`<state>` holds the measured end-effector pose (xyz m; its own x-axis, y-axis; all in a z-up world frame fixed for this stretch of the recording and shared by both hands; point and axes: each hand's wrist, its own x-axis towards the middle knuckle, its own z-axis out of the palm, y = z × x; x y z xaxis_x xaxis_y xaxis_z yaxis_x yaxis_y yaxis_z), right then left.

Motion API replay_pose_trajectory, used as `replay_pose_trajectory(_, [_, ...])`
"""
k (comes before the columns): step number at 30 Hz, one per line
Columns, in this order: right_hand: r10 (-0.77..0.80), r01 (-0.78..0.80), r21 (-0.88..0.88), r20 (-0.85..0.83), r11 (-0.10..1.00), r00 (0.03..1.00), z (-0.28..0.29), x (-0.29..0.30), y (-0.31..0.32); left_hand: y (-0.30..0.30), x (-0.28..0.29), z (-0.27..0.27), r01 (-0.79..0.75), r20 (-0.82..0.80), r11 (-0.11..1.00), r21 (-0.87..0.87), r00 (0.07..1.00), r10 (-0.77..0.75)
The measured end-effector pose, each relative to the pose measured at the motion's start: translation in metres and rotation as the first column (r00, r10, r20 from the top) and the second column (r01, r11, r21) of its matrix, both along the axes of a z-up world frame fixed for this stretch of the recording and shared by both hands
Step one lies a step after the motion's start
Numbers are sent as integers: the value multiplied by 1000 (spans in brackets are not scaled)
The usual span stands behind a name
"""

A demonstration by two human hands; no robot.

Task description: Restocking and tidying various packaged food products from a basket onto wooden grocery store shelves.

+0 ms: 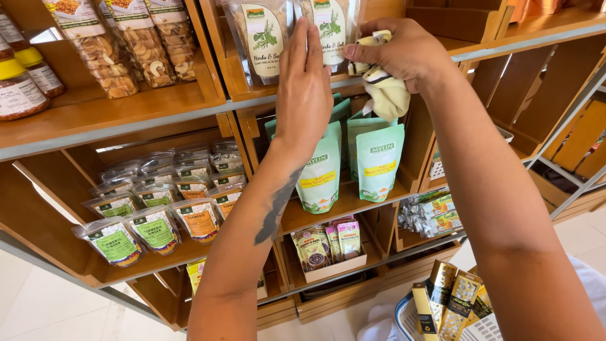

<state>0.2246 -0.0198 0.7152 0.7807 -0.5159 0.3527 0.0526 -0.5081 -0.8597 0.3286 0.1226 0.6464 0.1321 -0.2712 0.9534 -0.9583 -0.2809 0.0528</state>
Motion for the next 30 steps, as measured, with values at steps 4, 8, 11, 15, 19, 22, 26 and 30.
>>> replay_pose_trajectory(4, [-10,5,-64,-73,998,997,6,-2,9,-4,4,-5,-3,8,1000,18,1000,3])
replay_pose_trajectory(8, [-20,6,-135,-103,991,995,8,2,15,-4,2,-4,19,14,1000,10,1000,-19])
replay_pose_trajectory(11, [-50,34,-144,-111,989,993,6,0,11,2,-3,-6,52,13,999,5,999,-52])
replay_pose_trajectory(15, [-40,41,-90,15,995,999,0,-18,15,22,-14,-10,98,11,995,24,995,-98])
replay_pose_trajectory(19, [6,12,-87,199,996,980,-34,-58,34,42,-34,-35,170,11,985,17,985,-170])
replay_pose_trajectory(22, [-40,23,92,195,996,980,-87,-80,52,56,-65,-68,336,-119,942,-20,934,-336])
replay_pose_trajectory(26, [-13,-31,138,308,990,951,-188,-89,96,45,-90,-147,668,-680,666,-332,320,-660])
replay_pose_trajectory(30, [-39,54,-84,178,995,983,-285,-111,134,30,-103,-236,400,-580,421,-814,-569,-583])
